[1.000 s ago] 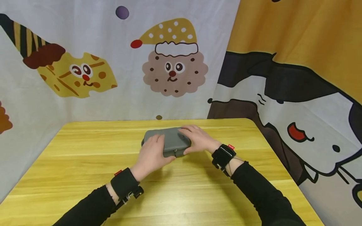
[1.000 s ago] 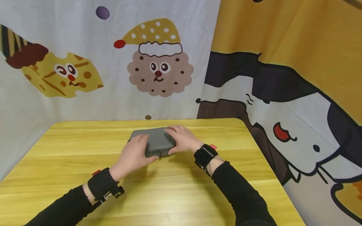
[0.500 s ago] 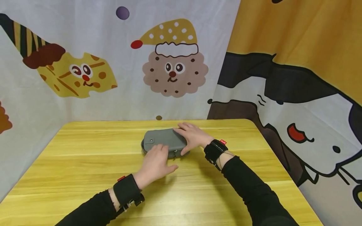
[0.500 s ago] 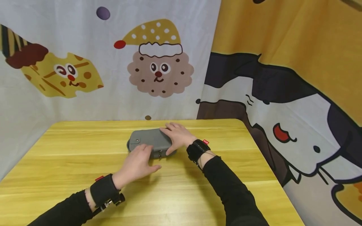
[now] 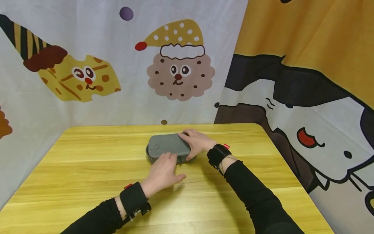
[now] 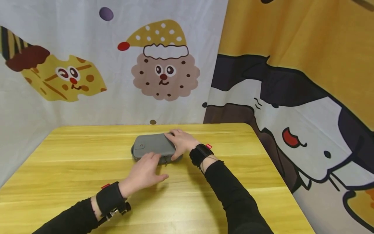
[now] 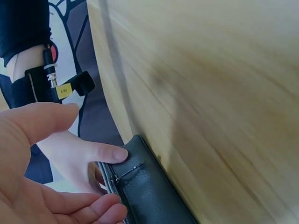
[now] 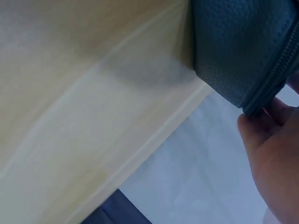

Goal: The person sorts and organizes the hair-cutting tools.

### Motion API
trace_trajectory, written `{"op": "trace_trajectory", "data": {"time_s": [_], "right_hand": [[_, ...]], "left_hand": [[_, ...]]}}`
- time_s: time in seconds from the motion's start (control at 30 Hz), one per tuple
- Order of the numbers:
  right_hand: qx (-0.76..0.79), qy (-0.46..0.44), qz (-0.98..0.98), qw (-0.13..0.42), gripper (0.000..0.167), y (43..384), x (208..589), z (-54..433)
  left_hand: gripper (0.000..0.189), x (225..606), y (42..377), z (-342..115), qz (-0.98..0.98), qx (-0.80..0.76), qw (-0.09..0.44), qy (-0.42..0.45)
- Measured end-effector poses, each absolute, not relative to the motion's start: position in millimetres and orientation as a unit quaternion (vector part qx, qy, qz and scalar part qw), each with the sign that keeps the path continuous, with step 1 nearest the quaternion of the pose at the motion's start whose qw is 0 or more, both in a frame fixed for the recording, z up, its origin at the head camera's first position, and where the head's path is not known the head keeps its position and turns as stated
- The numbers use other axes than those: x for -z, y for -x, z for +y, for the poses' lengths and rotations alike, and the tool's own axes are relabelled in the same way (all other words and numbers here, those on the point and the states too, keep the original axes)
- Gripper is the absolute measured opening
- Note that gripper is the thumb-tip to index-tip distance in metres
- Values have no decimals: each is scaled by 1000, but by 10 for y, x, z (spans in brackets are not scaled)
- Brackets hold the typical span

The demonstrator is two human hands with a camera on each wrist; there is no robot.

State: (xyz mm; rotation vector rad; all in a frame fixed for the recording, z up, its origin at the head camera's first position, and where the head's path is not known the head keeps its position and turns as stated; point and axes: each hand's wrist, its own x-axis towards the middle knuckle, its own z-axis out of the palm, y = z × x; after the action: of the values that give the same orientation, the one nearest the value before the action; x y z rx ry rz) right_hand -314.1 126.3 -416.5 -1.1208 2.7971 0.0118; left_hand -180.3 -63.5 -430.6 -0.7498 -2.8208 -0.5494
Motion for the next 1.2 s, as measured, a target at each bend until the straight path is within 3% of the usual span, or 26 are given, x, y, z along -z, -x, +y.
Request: {"op": "trace_trajectory", "data": {"time_s": [0.47,0.73,0.93,1.2], "right_hand": [[18,384,923,33,109,3204,4255,1322],[20,345,938,33,107,3269,4248,1364],[30,326,944,36,108,3285,4247,1337],[40,306,950,47,107,3282,4252,1319]], "left_hand": [[61,4323,1861,-638,-947,193,81,243],[30,4327,2035,-615,-944,218,96,227],[47,4339,2188,-577,-947,263,54,176],[53,4332,2298,-493,-961,243,41,123]]}}
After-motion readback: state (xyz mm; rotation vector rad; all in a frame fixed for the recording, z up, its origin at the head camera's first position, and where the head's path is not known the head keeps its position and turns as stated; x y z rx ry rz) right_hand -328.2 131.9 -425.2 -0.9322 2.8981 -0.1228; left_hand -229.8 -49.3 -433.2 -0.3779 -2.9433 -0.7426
